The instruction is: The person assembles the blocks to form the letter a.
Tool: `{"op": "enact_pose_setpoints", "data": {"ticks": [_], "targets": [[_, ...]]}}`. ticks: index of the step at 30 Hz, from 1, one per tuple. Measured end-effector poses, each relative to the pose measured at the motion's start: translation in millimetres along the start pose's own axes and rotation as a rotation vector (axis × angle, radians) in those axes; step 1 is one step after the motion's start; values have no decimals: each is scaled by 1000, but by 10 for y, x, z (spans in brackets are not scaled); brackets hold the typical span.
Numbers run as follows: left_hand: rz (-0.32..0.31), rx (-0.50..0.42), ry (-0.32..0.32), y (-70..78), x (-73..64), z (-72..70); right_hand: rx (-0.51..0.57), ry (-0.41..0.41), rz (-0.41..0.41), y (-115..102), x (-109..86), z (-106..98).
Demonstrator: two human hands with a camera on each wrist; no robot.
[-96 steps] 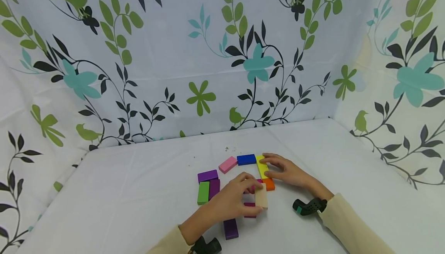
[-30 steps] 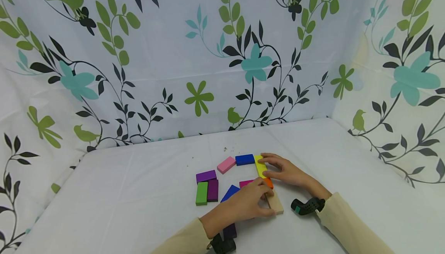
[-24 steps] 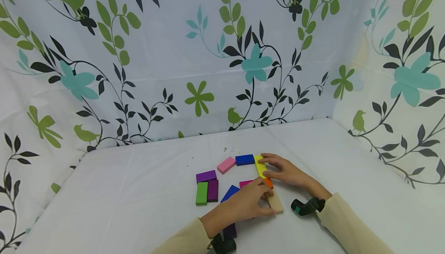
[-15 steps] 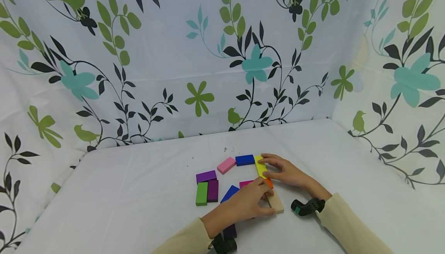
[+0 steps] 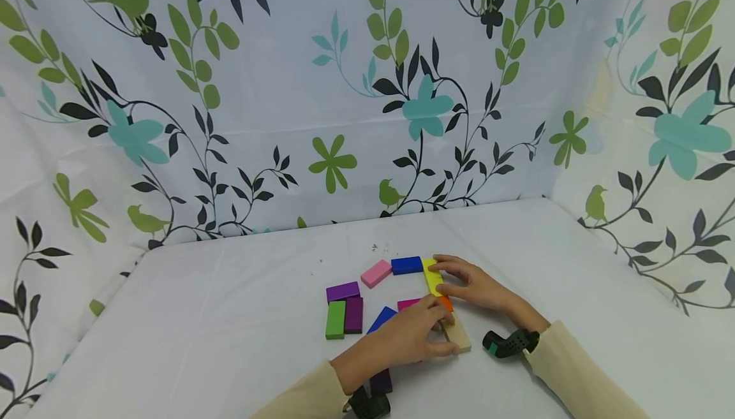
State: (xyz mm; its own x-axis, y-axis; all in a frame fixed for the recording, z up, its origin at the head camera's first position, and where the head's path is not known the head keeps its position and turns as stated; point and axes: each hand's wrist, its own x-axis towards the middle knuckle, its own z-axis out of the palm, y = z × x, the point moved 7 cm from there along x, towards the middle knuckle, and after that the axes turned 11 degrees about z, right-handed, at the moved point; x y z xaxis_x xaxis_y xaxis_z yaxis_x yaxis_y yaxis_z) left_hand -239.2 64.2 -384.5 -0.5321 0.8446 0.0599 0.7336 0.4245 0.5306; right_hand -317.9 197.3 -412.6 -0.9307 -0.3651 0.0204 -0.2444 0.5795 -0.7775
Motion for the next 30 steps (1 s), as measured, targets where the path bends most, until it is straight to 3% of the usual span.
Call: {"op": "enact_pose_setpoints", "data": {"ticks": [9, 17, 30], "targets": [[36, -15, 31, 32, -94, -49, -9, 3, 2, -17, -28, -3], [59, -59, 98, 44, -226, -115, -11, -1, 6, 26, 12, 6], [35, 58, 153, 33, -390, -231, -6, 4, 8, 52, 29, 8]]}}
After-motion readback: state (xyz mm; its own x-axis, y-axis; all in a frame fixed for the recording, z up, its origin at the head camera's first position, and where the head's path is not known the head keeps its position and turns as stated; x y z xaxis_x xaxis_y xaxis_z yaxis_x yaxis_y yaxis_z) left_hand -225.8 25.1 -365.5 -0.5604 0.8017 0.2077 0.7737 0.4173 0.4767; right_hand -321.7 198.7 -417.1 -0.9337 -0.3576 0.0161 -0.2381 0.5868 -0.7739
